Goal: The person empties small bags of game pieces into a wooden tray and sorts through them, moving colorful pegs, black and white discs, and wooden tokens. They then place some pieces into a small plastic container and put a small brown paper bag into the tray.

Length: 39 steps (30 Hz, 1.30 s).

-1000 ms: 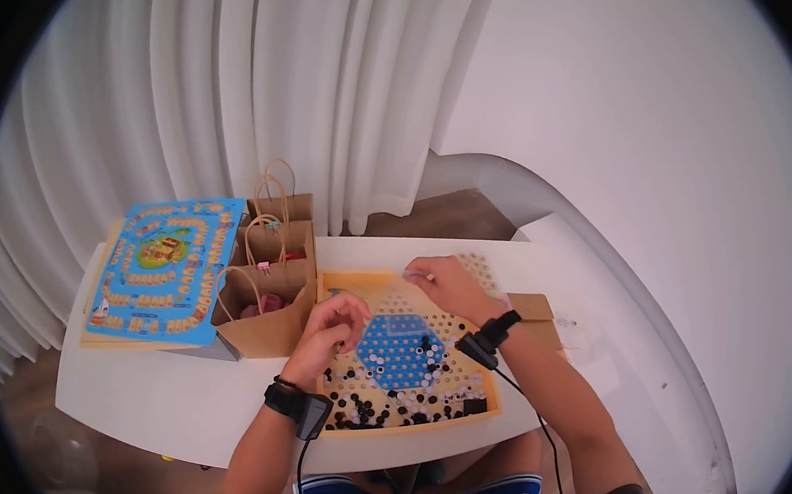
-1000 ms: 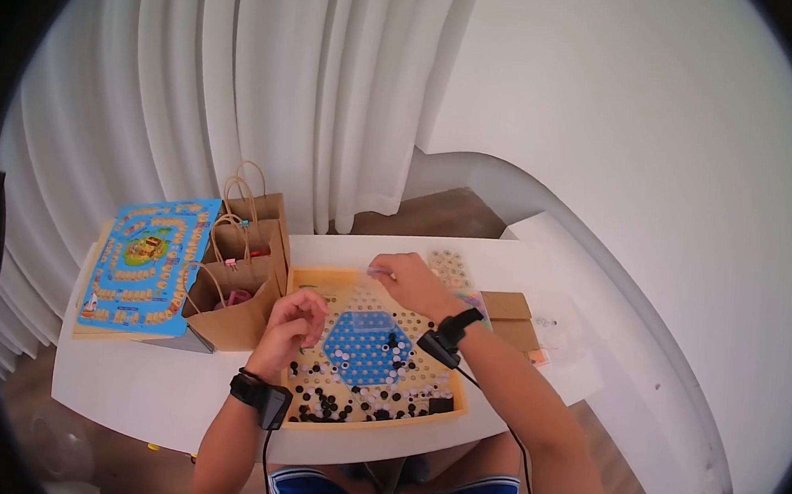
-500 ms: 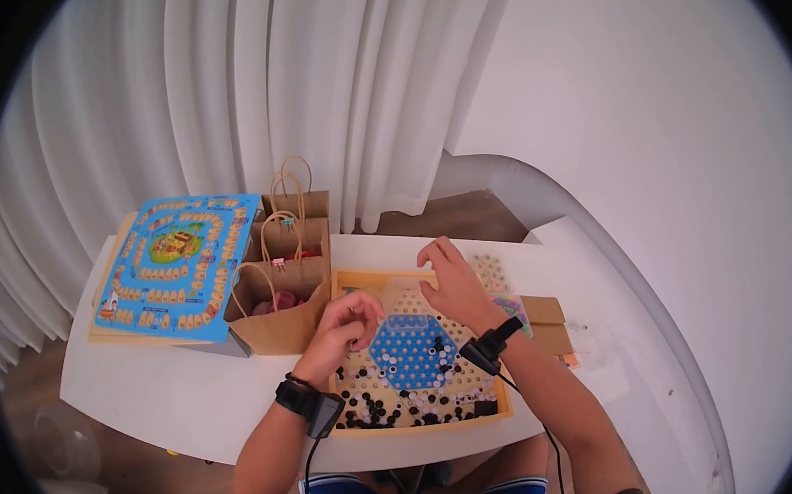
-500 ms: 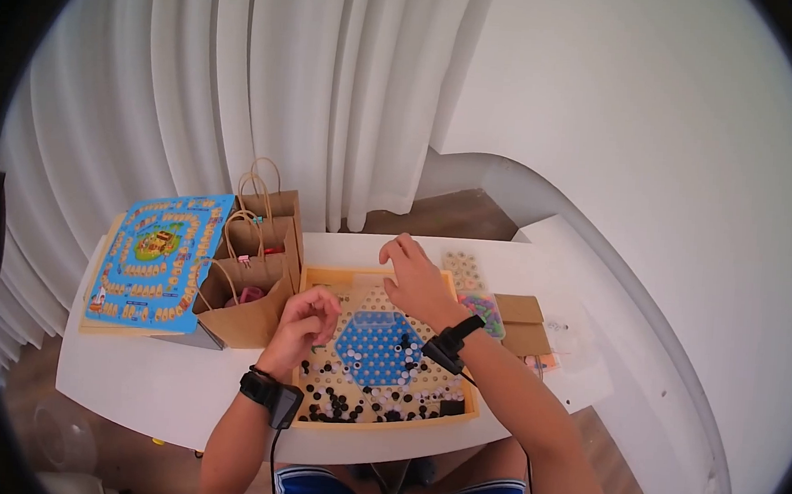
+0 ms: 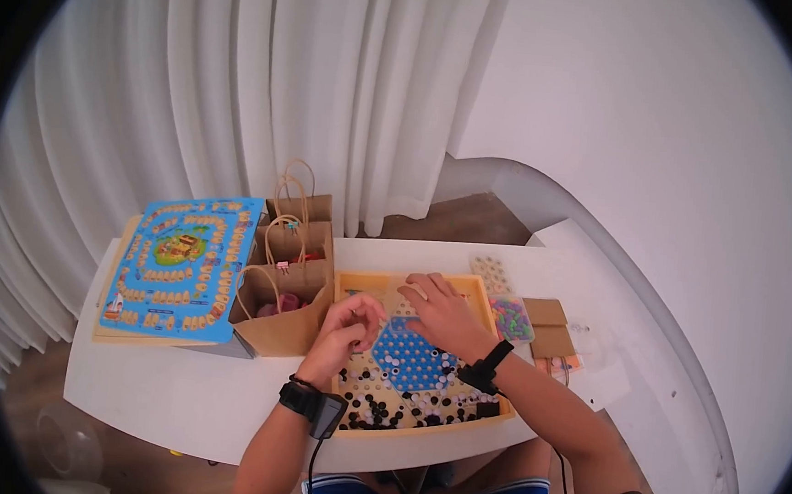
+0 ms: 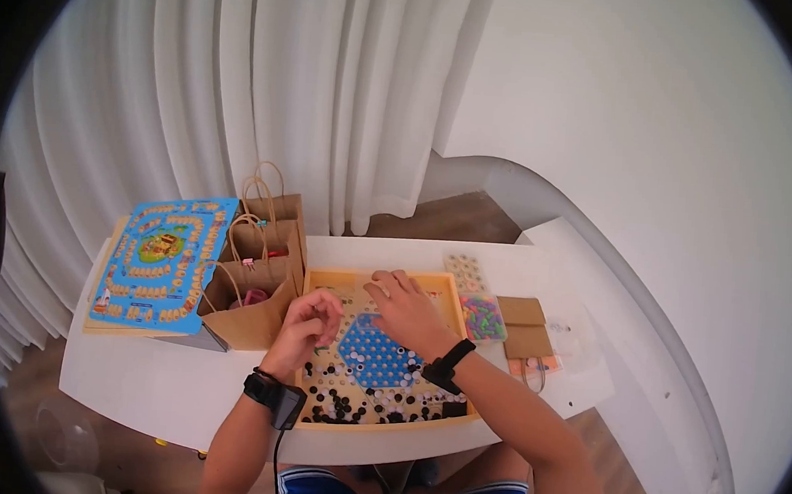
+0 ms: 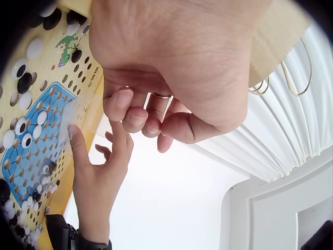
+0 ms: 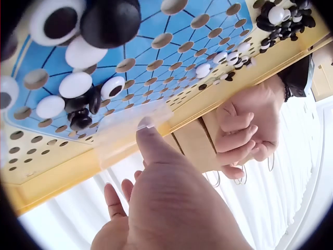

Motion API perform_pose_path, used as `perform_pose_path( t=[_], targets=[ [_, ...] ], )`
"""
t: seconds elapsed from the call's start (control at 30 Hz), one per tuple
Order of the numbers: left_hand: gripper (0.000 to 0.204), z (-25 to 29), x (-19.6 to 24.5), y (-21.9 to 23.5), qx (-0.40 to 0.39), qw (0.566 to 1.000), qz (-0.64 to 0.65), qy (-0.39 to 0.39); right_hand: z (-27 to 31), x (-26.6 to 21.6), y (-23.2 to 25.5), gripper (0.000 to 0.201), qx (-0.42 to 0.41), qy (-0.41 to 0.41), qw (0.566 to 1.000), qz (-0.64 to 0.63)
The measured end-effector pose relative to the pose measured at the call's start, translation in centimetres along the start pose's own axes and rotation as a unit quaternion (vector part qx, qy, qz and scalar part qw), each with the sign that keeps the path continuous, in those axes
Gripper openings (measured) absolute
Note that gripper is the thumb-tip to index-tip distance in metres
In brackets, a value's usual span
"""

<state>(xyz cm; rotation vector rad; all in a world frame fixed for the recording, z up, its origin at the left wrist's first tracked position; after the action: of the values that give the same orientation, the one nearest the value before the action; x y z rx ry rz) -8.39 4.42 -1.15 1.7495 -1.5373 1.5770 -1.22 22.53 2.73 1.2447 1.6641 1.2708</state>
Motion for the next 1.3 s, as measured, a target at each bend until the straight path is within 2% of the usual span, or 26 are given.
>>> perform_pose_path(
  t=[0.03,0.07,0.13,0.37,0.47,0.63,0.73,0.83,0.93,1.03,1.13,1.3],
  targets=[
    [0.037,0.0,-0.1,0.1,-0.004,1.0,0.003,0.002,-0.1,0.3,-0.3,0.066,-0.018,-0.025,0.999,-0.019],
    [0.037,0.0,-0.1,0.1,-0.003,1.0,0.003,0.002,-0.1,0.6,-0.5,0.066,-0.018,-0.024,0.999,-0.02],
    [0.037,0.0,-0.1,0.0,0.001,1.0,0.005,0.007,-0.2,1.3,-1.1,0.083,-0.015,-0.029,0.999,0.003],
    [0.036,-0.1,0.0,0.0,-0.006,1.0,-0.002,0.002,-0.4,2.9,-2.6,0.096,-0.097,-0.063,0.993,-0.035],
    [0.036,-0.1,0.0,-0.1,-0.006,1.0,0.002,0.004,-0.4,3.0,-2.7,0.088,-0.1,-0.057,0.993,-0.036],
    [0.037,-0.1,-0.1,0.0,-0.003,1.0,0.001,0.003,-0.1,2.6,-1.9,0.061,-0.039,-0.009,0.998,-0.046],
    [0.036,0.0,-0.1,0.1,-0.004,1.0,-0.005,0.004,0.3,2.9,-1.6,0.053,-0.047,0.008,0.997,-0.057],
    [0.036,0.0,-0.1,0.0,-0.001,1.0,-0.002,0.008,0.5,2.7,-0.6,0.048,-0.089,-0.017,0.989,-0.118],
    [0.035,-0.1,0.1,-0.1,-0.004,1.0,0.001,0.007,1.0,2.2,-0.3,0.048,-0.122,-0.018,0.985,-0.122],
    [0.035,-0.1,0.0,-0.1,-0.002,1.0,0.005,0.008,1.7,2.1,-1.6,0.042,-0.086,0.004,0.991,-0.101],
    [0.036,-0.1,0.0,0.0,0.001,1.0,0.0,0.011,1.7,2.5,-2.9,0.045,-0.08,0.015,0.992,-0.096],
    [0.036,0.0,0.0,0.0,0.0,1.0,0.003,0.011,1.4,1.3,-2.9,0.042,-0.052,0.023,0.998,-0.036]
  ],
)
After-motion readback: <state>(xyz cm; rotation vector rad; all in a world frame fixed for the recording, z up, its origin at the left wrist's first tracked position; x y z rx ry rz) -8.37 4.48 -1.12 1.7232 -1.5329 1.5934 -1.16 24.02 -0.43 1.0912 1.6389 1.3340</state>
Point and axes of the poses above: each hand's wrist, its own z-axis away from the middle knuckle, its own y-axis out of the back of the hand, x = y × z, the point moved 4 cm from there along -z, towards the middle knuckle, and after that the axes turned 6 degrees about -x, right-handed, at the moved point
